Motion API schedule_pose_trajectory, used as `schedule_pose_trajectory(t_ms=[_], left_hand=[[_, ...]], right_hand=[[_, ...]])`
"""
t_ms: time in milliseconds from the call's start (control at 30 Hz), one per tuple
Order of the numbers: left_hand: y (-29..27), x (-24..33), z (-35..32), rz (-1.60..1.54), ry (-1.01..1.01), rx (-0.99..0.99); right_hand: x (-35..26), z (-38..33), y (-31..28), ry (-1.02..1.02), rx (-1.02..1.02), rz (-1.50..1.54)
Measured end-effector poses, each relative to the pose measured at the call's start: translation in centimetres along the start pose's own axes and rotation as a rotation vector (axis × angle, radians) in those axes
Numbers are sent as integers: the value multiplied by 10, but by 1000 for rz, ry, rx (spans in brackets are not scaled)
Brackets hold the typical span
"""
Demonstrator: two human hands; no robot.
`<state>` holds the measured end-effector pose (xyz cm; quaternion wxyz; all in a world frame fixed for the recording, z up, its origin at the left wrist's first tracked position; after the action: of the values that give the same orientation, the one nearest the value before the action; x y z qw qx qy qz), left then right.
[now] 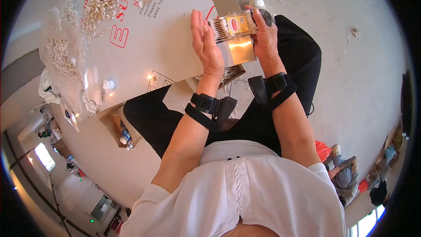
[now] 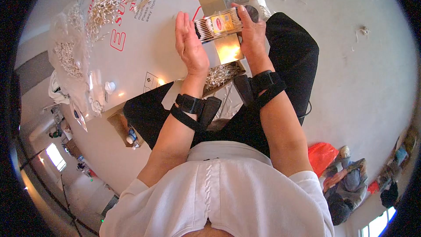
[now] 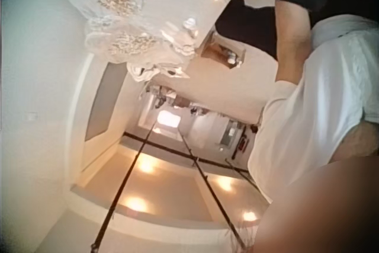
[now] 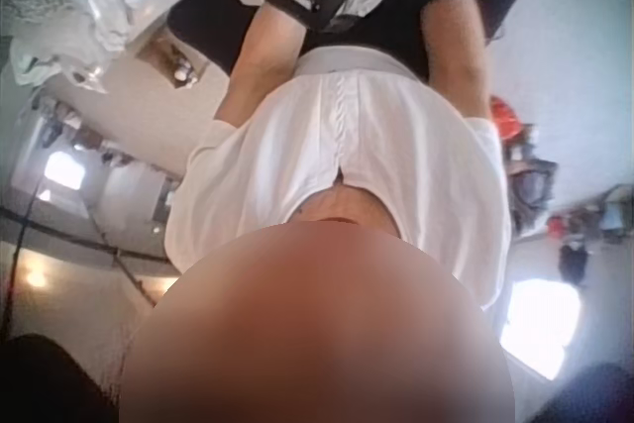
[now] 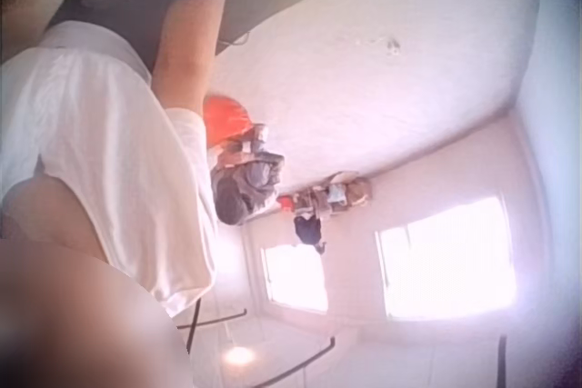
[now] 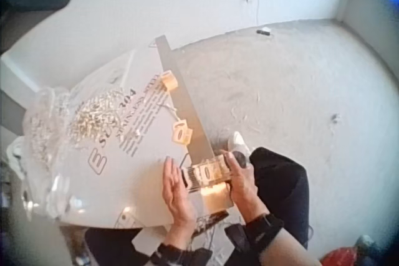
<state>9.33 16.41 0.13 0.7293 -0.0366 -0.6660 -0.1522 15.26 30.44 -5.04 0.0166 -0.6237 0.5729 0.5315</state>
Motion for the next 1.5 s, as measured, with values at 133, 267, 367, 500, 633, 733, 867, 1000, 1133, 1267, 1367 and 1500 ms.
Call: schedule_pose_trajectory(t_ms=[133,267,367,500,633,733,867,1000,1133,1267,1367,1500], left_hand=[[10,-1,-5,-13,13,35],[14,-3,-4,2,9,24],[17,-3,-5,0,-18,32],[6,-1,6,7,41,104],[3,-4,21,15,36,81],[18,-7,11,-3,26,11],[24,-7,9,6,23,9],[31,-8,9,27,14,40],[28,-5,10,62,37,6],[29,-7,13,18,40,-4],[31,-7,13,-31,18,-24],[23,-10,18,-151,-37,-59]], right_hand=[[-1,-2,2,-46,27,-66],[1,-2,0,-43,-17,-99],[-1,-3,1,-53,-13,-96],[-1,-6,2,-15,-3,-89],[2,-5,0,0,-34,-86],[2,-3,0,-27,-55,-73],[-5,-9,7,-46,-12,-87],[-10,-13,10,-21,-28,-140],[-10,-14,14,14,-26,-93],[-8,-13,12,47,46,8],[-8,-12,11,27,42,-42],[-2,-6,8,66,53,-2]])
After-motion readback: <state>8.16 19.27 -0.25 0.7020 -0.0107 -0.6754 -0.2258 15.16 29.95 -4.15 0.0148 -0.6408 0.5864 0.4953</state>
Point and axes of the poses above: each hand's wrist, its own z-axis towards the middle knuckle, its own y-axis out of the palm, x = y × z, the point moved 5 cm from there along z, towards the middle knuckle, and after that the axes turned 4 degrees about z, right-handed, at the moved point
